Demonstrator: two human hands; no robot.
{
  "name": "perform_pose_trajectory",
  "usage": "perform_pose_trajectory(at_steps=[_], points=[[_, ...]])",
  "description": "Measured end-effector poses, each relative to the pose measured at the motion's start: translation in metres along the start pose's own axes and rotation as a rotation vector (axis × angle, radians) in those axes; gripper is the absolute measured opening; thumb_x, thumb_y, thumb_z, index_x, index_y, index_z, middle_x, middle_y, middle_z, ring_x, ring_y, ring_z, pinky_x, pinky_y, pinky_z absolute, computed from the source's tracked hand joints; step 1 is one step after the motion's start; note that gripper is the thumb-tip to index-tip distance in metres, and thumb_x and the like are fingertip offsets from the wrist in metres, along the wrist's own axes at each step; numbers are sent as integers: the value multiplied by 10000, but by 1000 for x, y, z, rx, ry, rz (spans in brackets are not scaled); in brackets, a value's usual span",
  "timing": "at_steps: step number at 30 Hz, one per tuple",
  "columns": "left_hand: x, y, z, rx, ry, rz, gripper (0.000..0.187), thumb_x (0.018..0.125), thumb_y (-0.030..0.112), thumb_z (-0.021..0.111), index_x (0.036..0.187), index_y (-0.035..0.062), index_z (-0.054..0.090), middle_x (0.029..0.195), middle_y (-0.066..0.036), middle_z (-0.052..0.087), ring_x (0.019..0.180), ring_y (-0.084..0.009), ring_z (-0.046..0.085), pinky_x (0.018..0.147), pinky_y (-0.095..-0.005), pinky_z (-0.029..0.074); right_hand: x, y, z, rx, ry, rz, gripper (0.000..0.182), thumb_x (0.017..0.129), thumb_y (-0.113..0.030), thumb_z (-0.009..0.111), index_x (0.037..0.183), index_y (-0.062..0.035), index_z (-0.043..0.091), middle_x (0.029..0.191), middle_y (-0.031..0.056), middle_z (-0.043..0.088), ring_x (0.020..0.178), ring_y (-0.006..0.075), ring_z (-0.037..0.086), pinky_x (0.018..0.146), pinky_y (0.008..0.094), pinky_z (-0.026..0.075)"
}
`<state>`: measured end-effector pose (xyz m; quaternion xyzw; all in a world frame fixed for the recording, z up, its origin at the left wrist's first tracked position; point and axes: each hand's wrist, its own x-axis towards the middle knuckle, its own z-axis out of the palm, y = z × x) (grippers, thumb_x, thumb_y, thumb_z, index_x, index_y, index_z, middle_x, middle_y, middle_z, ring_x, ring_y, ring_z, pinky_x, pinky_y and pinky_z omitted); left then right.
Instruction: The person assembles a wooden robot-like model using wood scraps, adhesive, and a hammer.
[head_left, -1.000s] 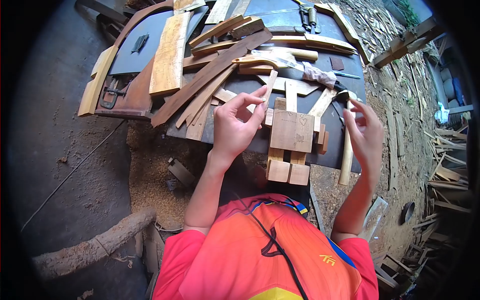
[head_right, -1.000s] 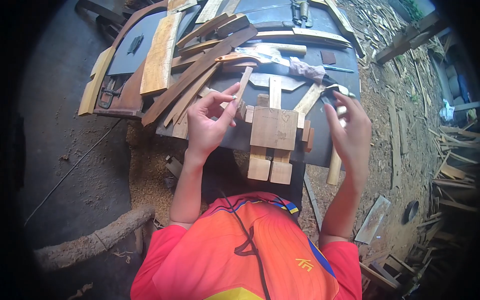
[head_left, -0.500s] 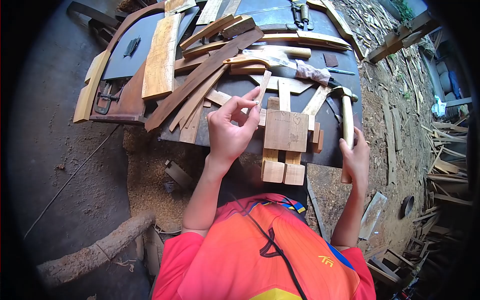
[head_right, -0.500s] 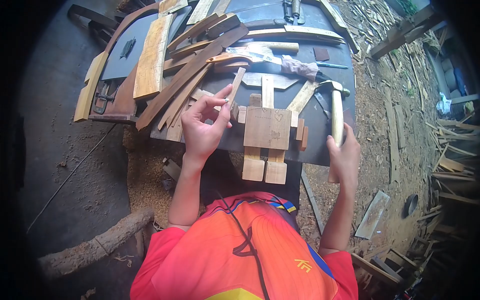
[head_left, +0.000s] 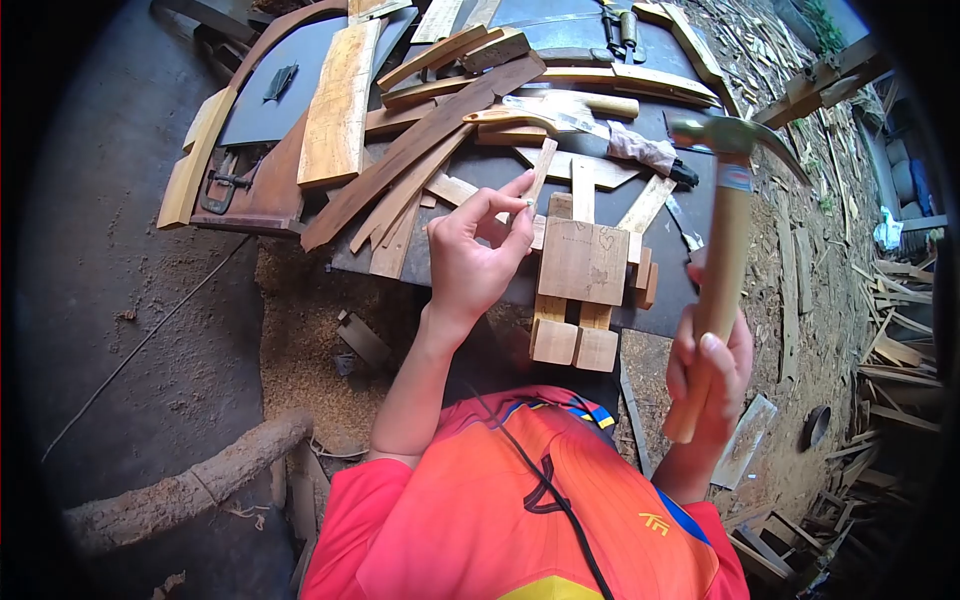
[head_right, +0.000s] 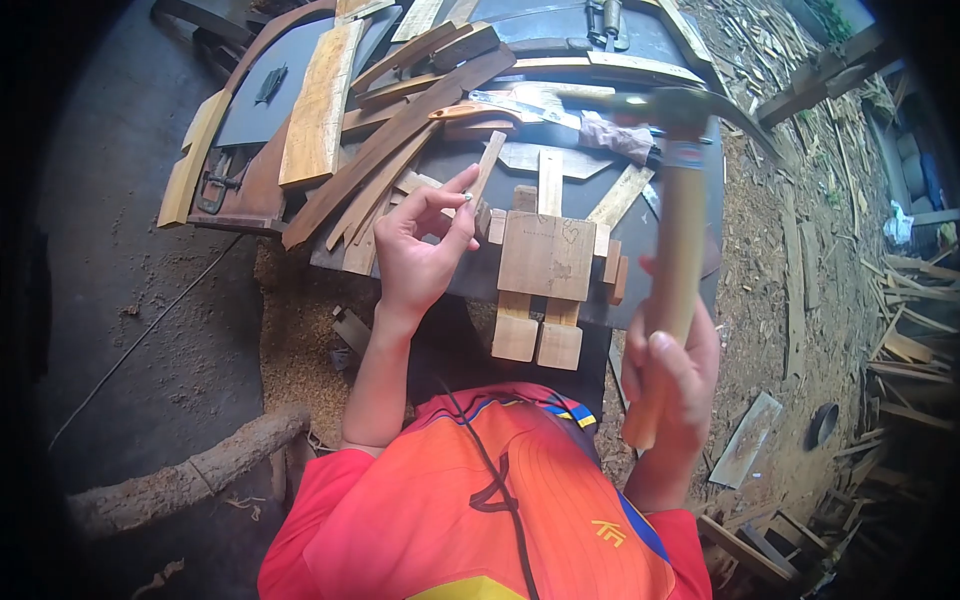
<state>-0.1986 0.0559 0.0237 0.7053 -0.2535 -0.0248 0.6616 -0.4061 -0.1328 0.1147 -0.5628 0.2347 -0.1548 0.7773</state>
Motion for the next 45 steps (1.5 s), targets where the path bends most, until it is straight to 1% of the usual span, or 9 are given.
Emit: perform_pose_trajectory(at_steps=[3,7,14,20,23,30,38,41,45], points=[[0,0,0,-9,4,-8,20,967,-25,721,965,-24,701,1316,-216,761,709,-76,730,612,-235,599,-12,-16,24,-74,-65,109,740,873,-277,695,1488,98,525,760,27,568,495,63,483,425,216,353],[-1,0,-2,16,15,0,33,962,-13,739,975,-31,714,1292,-216,770,703,-83,735,609,-238,596,-20,-24,29,-203,-239,240,800,857,-245,736,1530,117,499,784,36,610,592,70,544,531,233,406],[0,-2,-3,25,9,-8,62,956,2,760,990,-39,730,1262,-234,776,701,-91,741,614,-234,593,-26,-25,30,-297,-274,274,819,846,-187,755,1575,87,501,823,23,640,643,65,557,581,249,419],[-1,-4,0,46,29,19,58,969,-4,744,1003,-46,724,1279,-230,771,695,-80,730,605,-233,589,-28,-22,28,-308,-256,185,780,862,-147,735,1574,78,510,839,19,634,637,60,545,581,245,416],[0,-1,8,-48,100,13,92,928,38,758,886,2,685,1213,-138,814,629,-73,740,573,-238,560,-28,-19,25,-279,-268,179,781,872,-140,724,1580,92,490,843,36,635,621,63,551,578,239,421],[-3,-6,12,-40,116,68,93,937,32,747,899,-7,671,1215,-164,807,626,-99,756,572,-244,576,-25,-12,25,-196,-244,180,757,886,-129,708,1571,106,487,838,54,636,604,67,552,574,246,435],[-5,-15,16,-12,162,135,89,925,19,749,889,2,670,1195,-173,810,626,-95,753,580,-244,570,-27,-14,26,-334,-266,134,789,859,-125,730,1576,101,491,799,28,650,641,64,577,607,243,450],[-7,-15,14,22,130,172,48,975,-19,726,1008,-43,700,1213,-263,784,640,-100,741,542,-219,545,-27,-10,22,-323,-295,112,783,856,-131,736,1568,98,507,811,34,664,677,73,592,638,251,462],[-8,-18,15,13,140,155,51,979,-15,735,1006,-43,703,1215,-269,780,645,-105,742,543,-224,552,-26,-8,24,-374,-299,115,784,850,-148,745,1559,100,517,831,43,677,719,86,611,679,257,477]])
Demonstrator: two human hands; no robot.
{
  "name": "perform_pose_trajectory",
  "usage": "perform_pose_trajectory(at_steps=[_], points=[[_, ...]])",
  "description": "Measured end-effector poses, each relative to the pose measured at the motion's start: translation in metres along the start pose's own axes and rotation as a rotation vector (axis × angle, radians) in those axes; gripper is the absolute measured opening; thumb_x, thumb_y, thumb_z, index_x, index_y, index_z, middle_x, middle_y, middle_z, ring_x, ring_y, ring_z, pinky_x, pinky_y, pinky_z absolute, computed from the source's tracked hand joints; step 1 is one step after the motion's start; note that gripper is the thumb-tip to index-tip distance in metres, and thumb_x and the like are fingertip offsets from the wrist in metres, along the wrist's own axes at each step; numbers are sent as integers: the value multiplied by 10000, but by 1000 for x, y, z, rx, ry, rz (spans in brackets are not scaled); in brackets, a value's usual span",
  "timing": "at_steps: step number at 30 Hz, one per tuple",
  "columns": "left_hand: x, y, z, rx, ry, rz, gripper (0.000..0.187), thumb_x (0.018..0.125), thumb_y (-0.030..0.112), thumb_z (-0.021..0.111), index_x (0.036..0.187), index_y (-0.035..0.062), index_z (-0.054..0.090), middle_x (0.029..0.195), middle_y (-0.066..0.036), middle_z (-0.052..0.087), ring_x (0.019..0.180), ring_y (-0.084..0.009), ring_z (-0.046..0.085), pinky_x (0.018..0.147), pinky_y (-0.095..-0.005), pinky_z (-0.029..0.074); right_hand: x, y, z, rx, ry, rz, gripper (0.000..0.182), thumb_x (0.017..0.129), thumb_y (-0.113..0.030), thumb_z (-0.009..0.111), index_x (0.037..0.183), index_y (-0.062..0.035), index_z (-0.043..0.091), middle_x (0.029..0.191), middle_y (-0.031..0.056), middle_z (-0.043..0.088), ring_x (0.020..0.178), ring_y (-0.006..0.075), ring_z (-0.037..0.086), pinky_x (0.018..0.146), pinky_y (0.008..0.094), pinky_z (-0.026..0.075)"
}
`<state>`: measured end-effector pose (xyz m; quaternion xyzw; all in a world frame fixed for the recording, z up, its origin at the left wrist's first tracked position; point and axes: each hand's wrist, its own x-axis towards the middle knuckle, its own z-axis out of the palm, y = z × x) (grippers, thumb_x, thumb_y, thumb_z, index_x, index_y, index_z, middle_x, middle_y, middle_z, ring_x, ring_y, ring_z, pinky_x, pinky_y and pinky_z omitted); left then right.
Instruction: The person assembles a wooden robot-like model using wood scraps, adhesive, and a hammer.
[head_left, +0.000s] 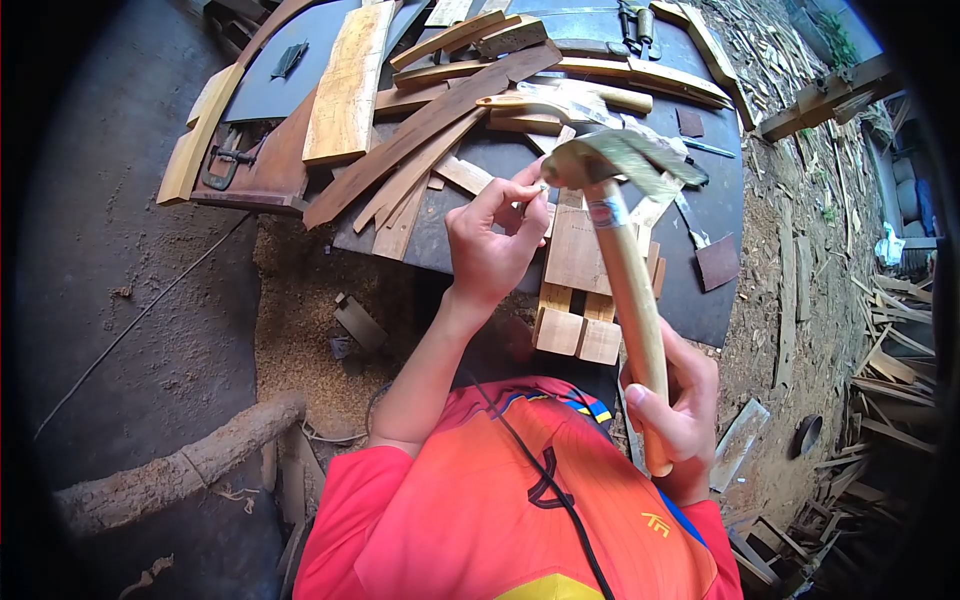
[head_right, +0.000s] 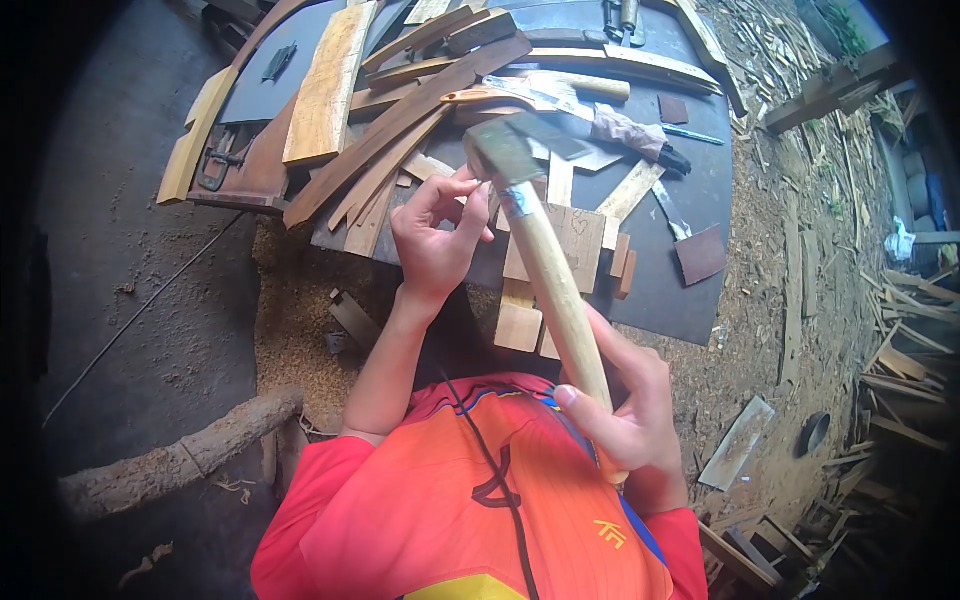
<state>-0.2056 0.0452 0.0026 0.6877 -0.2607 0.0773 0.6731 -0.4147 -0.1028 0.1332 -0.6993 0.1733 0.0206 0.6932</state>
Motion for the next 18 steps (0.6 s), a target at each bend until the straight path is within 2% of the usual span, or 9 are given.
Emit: perform_pose_trajectory(at_steps=[6,8,10,11,13,18], points=[[1,1,0,-39,3,-34,73,995,9,746,1010,-44,698,1217,-257,781,665,-111,743,552,-238,574,-2,-5,7,37,13,37,777,845,-132,745,1553,100,521,875,57,686,765,88,620,718,257,486],[-1,1,1,-9,0,-50,81,1000,17,746,1020,-44,696,1200,-244,789,675,-110,744,552,-239,576,-2,-1,13,40,48,30,840,831,-228,767,1557,104,507,815,48,624,624,80,553,566,240,422],[-2,-2,0,-22,-3,-39,81,1001,19,746,1022,-41,697,1175,-234,795,680,-109,744,548,-239,575,-1,-1,15,26,58,35,834,831,-215,762,1557,105,506,856,51,628,652,81,554,588,239,422],[-2,-3,1,-29,-7,-33,81,1001,20,747,1023,-40,698,1163,-228,798,682,-108,744,547,-239,574,1,-3,15,11,48,47,797,839,-152,746,1556,104,513,928,59,663,749,85,588,685,245,455],[0,-3,2,-42,14,-10,83,1003,24,747,1019,-40,697,1167,-230,797,679,-107,742,543,-238,573,1,-7,14,20,40,54,762,848,-88,730,1554,106,517,1006,63,700,852,91,623,786,252,487],[-2,2,3,-29,20,-38,84,1007,17,733,1026,-43,677,1219,-239,785,674,-100,736,534,-235,574,0,1,12,84,15,13,761,871,-80,719,1571,109,488,988,52,684,780,82,614,723,250,486]])
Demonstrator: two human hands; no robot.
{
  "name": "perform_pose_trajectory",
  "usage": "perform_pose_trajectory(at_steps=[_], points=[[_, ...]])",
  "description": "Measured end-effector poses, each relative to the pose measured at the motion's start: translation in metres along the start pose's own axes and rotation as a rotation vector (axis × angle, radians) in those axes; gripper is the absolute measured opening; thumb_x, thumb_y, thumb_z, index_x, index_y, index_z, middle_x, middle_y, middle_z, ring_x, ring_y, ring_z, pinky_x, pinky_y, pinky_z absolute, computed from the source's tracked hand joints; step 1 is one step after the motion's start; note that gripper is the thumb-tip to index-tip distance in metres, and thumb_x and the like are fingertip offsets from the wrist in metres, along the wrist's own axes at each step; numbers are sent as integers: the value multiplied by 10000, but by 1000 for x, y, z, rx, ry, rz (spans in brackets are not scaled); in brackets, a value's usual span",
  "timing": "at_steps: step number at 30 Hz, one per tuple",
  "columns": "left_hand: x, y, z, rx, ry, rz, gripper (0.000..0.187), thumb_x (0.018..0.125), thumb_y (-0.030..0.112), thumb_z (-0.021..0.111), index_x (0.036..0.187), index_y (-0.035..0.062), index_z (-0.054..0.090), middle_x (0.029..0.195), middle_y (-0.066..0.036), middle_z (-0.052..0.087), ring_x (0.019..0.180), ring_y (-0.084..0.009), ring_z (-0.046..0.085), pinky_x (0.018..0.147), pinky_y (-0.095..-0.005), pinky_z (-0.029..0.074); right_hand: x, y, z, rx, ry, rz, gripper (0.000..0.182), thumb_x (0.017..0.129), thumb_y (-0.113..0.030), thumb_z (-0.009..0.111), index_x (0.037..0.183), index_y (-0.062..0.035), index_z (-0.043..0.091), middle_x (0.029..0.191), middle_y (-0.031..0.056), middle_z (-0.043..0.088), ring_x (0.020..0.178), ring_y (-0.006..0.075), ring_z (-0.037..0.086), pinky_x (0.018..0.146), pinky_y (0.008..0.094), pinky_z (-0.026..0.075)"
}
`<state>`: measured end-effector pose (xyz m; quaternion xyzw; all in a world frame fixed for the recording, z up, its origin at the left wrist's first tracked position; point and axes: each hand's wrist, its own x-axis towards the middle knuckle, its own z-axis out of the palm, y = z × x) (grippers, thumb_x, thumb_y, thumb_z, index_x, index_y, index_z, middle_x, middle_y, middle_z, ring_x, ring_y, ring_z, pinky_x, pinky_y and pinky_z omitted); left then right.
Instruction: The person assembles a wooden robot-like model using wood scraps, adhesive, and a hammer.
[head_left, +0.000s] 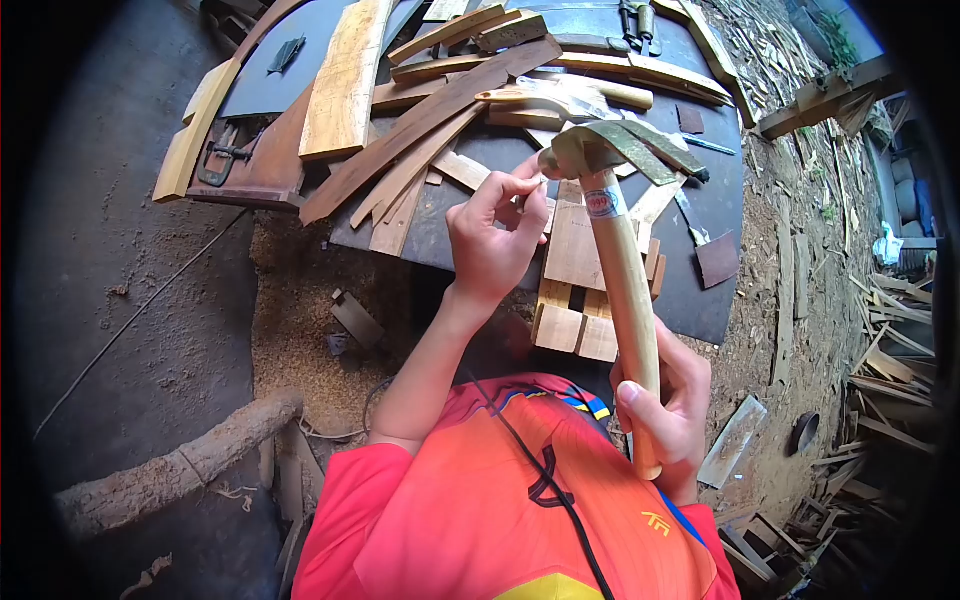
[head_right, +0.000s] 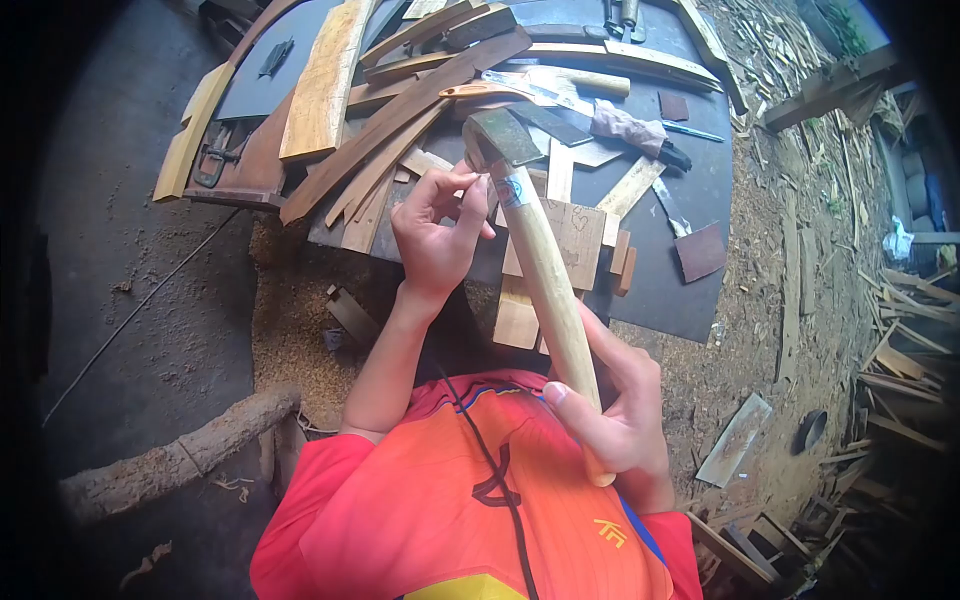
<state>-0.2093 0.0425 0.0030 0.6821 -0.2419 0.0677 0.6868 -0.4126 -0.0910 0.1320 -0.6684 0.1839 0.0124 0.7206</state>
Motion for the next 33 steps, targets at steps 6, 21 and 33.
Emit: perform_pose_trajectory(at_steps=[6,21,33], points=[[1,-4,7,6,80,26,118,950,12,745,915,8,632,1189,-184,811,643,-103,756,569,-245,555,14,25,-3,84,-11,-30,742,934,-56,675,1616,94,424,926,48,647,610,59,561,549,235,437],[-4,-8,14,84,130,76,78,968,-15,711,946,0,638,1249,-204,788,673,-78,728,539,-235,581,63,28,23,193,14,-325,705,983,-86,653,1581,67,311,1313,285,654,545,144,642,509,259,541],[-3,-2,18,97,175,105,104,933,-3,748,927,10,645,1198,-187,810,559,-51,652,519,-232,500,103,-2,30,27,-7,-347,595,816,110,536,1385,6,401,1422,174,678,725,114,671,576,259,551]])
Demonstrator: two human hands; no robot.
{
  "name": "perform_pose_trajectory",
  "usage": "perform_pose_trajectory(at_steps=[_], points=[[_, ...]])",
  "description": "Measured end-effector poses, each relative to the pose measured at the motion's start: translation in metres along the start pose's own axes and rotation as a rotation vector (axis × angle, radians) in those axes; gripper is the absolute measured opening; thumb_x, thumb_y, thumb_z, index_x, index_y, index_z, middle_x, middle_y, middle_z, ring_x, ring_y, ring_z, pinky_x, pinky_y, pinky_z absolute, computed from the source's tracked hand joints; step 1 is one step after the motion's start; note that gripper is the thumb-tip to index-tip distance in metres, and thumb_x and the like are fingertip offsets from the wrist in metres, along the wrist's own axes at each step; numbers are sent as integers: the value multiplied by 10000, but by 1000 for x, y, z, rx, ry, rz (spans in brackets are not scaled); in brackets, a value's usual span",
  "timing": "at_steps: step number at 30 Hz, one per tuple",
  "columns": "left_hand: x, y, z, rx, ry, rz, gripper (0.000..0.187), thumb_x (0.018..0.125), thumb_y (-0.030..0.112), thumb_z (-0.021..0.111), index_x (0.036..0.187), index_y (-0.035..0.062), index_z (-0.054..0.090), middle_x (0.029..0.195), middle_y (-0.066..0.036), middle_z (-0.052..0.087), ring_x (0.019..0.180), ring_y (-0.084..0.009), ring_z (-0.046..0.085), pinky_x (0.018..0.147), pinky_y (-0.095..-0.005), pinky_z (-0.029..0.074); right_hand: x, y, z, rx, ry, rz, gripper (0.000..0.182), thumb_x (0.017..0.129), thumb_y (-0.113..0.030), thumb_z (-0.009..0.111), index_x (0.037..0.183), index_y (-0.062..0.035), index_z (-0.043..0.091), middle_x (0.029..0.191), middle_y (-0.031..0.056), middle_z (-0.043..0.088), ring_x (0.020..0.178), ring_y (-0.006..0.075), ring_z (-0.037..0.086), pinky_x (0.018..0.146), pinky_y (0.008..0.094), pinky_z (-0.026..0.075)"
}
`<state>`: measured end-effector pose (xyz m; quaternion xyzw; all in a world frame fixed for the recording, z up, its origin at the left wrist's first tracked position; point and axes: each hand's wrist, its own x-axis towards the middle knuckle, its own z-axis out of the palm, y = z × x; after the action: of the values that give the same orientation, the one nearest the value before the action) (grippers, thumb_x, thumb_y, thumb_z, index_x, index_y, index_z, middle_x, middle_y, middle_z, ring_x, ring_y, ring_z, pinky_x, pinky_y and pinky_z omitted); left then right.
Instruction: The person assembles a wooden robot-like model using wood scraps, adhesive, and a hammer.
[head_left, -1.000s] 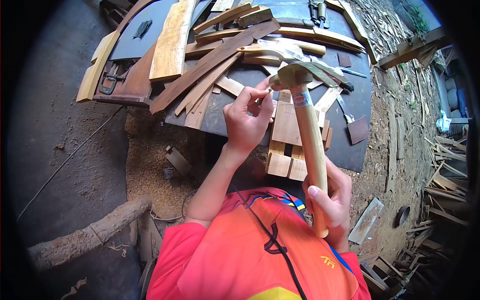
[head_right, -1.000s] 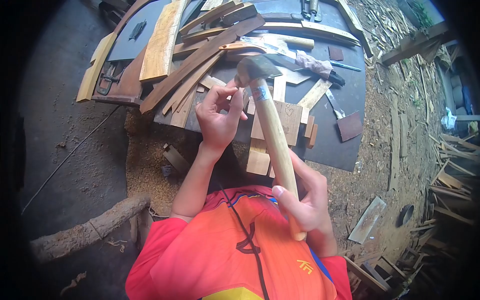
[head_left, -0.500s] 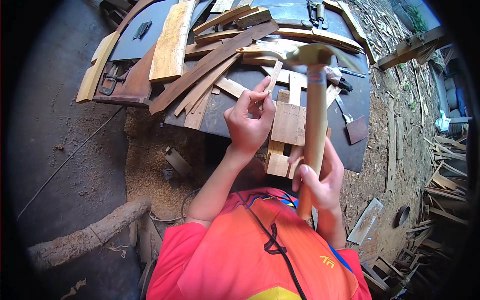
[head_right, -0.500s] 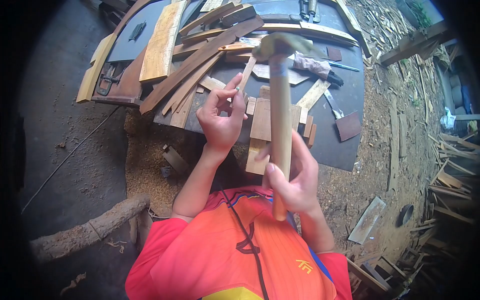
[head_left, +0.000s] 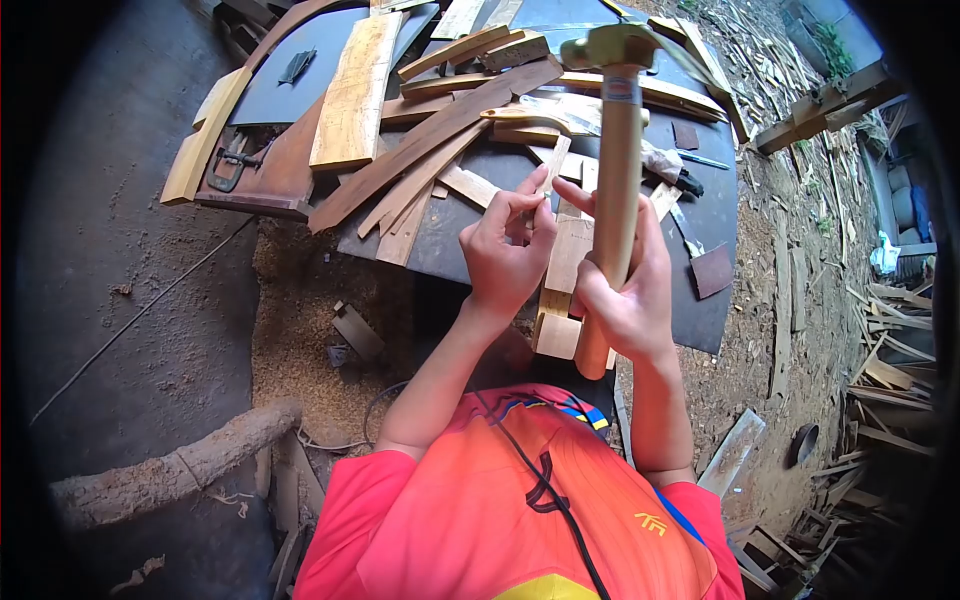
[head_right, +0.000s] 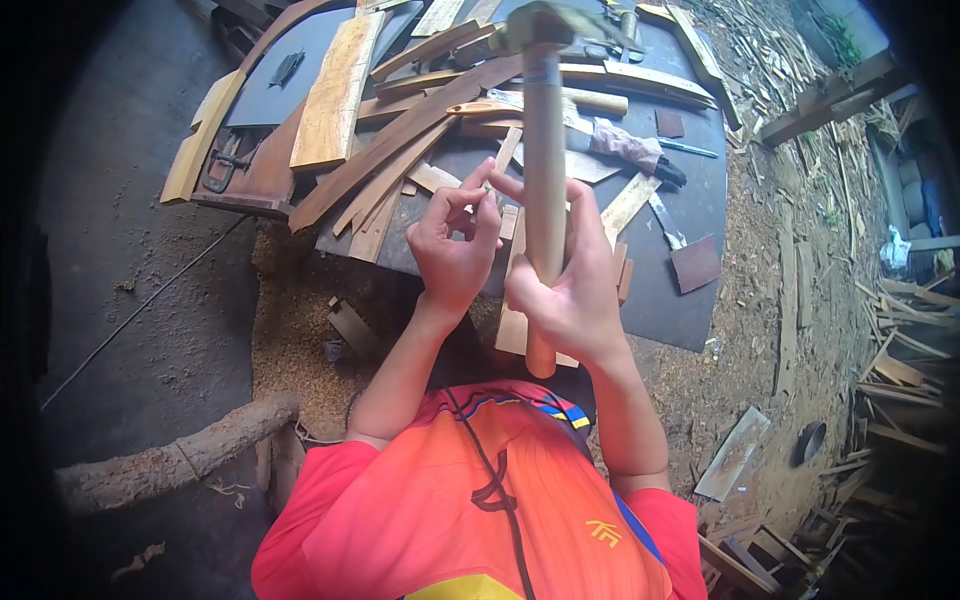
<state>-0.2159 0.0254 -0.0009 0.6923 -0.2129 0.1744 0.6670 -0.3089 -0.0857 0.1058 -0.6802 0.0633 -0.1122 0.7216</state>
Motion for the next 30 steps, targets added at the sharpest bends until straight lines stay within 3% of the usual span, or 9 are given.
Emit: perform_pose_trajectory(at_steps=[2,3,8,11,15,30], points=[[1,0,0,11,-3,3,105,937,-7,746,927,9,643,1196,-190,810,552,-42,635,505,-227,482,4,6,0,-64,-14,-36,592,807,112,546,1374,6,415,1400,165,688,737,110,660,580,264,545],[1,-1,-1,18,0,16,105,938,-7,747,931,10,643,1195,-191,810,549,-39,626,501,-225,475,3,5,-2,-75,-31,5,622,797,95,559,1397,10,421,1415,165,677,856,114,666,646,268,554],[0,-3,-2,24,2,59,108,939,-6,754,965,14,651,1196,-193,809,546,-32,606,496,-221,463,4,11,2,-112,-27,13,679,781,57,581,1443,19,437,1420,161,671,1130,156,649,862,288,559],[1,3,-6,81,-46,51,93,976,-1,721,973,6,629,1216,-197,805,625,-66,705,554,-226,524,3,9,3,-103,-26,20,673,784,60,579,1441,21,437,1428,169,665,1188,180,650,934,312,558],[1,2,-5,60,-43,42,94,976,0,724,981,7,631,1225,-196,803,624,-62,699,549,-225,519,6,12,1,-120,-26,-10,667,789,66,572,1441,26,433,1432,177,660,1257,214,642,1014,344,547],[-1,4,-5,29,-60,7,77,1016,21,713,1059,-22,665,1269,-195,787,630,-88,730,541,-227,548,8,13,3,-102,-17,-4,644,796,71,570,1428,35,448,1411,185,678,1290,228,646,1014,359,565]])
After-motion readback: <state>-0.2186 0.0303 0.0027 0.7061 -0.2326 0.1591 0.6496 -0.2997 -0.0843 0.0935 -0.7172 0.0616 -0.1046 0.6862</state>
